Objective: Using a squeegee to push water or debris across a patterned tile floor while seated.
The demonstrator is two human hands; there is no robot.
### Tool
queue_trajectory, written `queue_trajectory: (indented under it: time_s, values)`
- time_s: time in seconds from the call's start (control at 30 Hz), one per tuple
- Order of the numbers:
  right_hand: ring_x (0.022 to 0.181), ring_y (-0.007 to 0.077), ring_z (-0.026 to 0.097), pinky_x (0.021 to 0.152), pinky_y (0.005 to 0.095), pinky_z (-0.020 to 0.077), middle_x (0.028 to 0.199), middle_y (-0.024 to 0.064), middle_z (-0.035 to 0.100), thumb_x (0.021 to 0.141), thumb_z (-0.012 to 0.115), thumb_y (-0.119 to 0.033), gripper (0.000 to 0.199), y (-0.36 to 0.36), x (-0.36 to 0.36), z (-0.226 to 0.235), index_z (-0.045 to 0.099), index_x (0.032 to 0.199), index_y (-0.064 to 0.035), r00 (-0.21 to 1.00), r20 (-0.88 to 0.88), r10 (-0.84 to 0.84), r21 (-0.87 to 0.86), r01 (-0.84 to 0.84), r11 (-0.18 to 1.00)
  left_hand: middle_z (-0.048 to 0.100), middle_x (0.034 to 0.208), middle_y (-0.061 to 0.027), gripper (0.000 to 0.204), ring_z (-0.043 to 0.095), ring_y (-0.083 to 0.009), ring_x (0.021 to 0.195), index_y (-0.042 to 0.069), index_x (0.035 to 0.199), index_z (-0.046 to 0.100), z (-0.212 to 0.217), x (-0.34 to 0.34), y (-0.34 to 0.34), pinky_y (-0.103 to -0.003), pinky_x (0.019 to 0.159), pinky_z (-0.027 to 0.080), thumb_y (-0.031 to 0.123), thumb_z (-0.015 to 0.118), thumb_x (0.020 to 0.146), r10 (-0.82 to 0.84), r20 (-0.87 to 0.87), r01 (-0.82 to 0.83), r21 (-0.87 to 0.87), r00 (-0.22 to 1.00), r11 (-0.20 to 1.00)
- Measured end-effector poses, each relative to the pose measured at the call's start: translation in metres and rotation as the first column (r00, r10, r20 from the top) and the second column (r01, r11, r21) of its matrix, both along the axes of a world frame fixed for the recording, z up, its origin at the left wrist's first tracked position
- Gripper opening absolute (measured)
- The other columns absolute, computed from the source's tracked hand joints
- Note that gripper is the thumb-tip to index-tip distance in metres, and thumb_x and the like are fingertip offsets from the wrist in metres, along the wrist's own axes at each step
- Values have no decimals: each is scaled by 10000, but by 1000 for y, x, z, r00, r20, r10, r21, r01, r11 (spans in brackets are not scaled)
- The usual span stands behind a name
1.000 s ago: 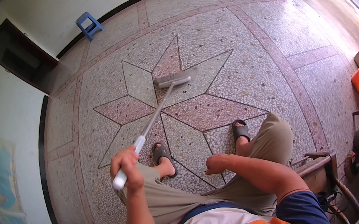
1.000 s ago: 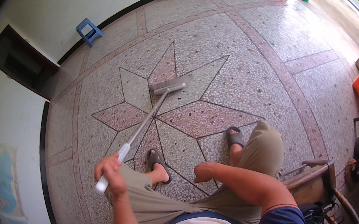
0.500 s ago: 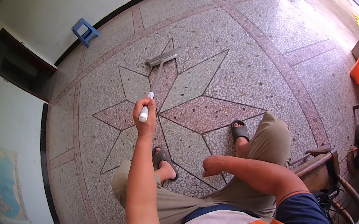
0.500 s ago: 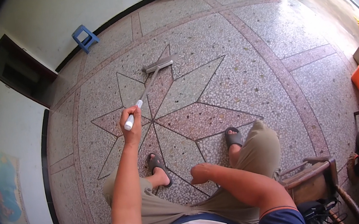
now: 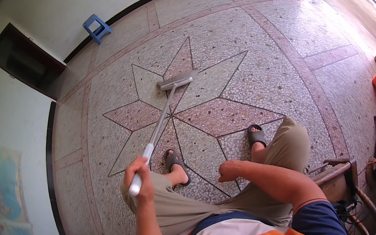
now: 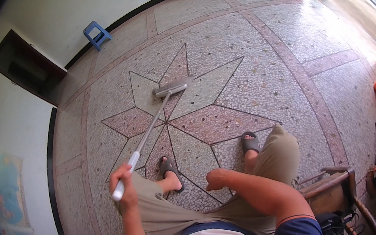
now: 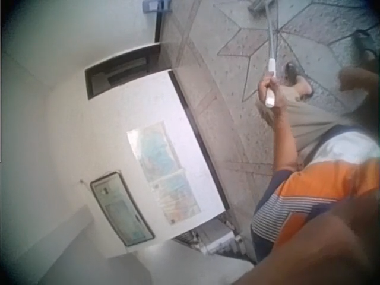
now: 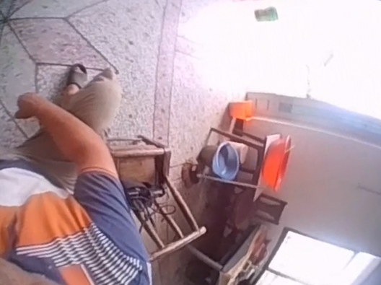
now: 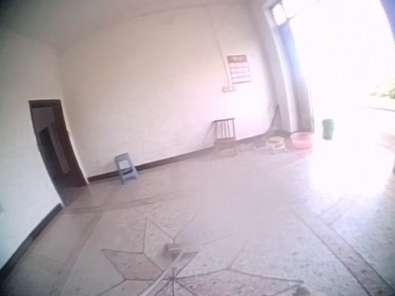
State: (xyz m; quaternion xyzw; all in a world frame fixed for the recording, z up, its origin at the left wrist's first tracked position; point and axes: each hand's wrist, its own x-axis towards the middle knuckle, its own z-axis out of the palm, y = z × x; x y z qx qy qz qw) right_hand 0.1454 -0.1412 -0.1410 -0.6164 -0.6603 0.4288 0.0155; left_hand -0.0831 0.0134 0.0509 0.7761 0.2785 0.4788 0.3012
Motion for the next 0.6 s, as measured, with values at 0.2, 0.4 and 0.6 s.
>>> queue_trajectory:
  time_s: [0.2, 0.4, 0.6]
  values:
    - [896, 348, 653, 803, 447, 508, 925, 167, 693, 821, 596, -493, 450, -1, 0, 4, 730, 885, -68, 1000, 12, 10, -23, -10, 1000, 457, 614, -31, 290, 514, -170, 603, 97, 746, 401, 80, -39, -46, -395, 704, 512, 282, 522, 932, -71, 359, 14, 157, 931, 987]
    - [885, 350, 653, 796, 448, 507, 905, 172, 692, 820, 599, -498, 452, -1, 0, 10, 727, 870, -68, 1000, -6, 15, -3, -15, 1000, 382, 620, 3, 390, 393, -131, 565, 127, 781, 378, 99, -49, -65, -317, 602, 413, 450, 502, 960, -144, 419, 83, 162, 897, 983]
    - [892, 351, 653, 802, 447, 505, 914, 168, 693, 823, 601, -490, 444, -2, 3, 8, 727, 878, -67, 1000, 2, 13, -19, -13, 1000, 430, 597, -4, 426, 423, -124, 535, 112, 783, 373, 91, -14, -38, -316, 557, 448, 474, 527, 945, -51, 462, -21, 150, 886, 988]
